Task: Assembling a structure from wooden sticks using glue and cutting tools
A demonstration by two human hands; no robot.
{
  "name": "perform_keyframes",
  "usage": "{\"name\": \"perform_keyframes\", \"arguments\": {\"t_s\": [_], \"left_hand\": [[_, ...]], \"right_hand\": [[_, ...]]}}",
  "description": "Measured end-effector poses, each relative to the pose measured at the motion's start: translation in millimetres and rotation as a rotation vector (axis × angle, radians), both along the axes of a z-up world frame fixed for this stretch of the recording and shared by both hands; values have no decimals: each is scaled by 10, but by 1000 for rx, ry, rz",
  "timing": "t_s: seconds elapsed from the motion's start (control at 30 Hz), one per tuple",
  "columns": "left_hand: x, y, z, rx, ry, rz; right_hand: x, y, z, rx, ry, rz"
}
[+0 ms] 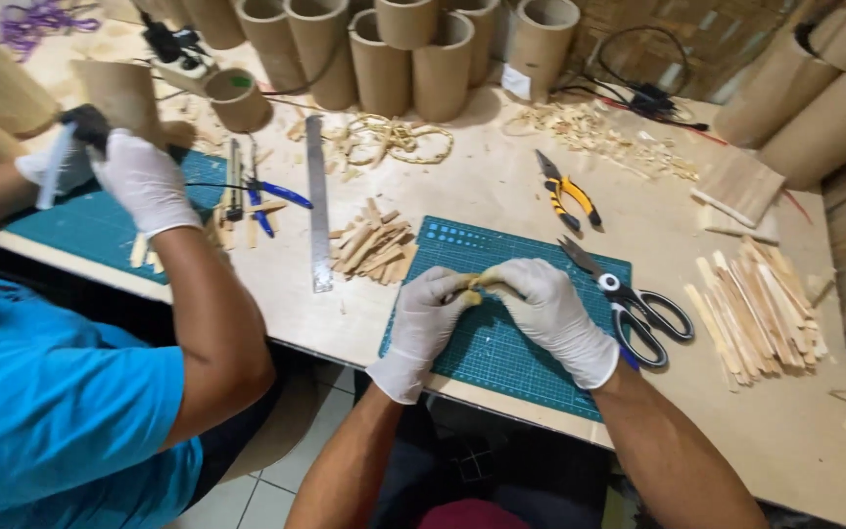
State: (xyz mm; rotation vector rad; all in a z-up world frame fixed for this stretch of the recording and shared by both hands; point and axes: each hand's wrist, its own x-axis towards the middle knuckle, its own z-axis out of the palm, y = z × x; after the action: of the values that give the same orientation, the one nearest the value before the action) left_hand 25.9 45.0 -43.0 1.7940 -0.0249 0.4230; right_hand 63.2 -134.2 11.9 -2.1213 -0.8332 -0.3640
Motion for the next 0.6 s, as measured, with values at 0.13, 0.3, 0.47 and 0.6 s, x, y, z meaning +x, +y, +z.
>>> {"name": "perform_keyframes", "arguments": {"t_s": [0.13,0.3,0.47,0.6], "left_hand": [[-37,-22,187,18,65,-18],[-46,-25,244,119,100,33],[-71,-1,188,178,43,57],[-96,0,255,318,-5,67]], "right_hand": [[-20,48,65,71,39,-21],[-41,83,143,114,210,-43],[-106,146,155,157,328,-38],[-101,147,101,186,455,-85]]}}
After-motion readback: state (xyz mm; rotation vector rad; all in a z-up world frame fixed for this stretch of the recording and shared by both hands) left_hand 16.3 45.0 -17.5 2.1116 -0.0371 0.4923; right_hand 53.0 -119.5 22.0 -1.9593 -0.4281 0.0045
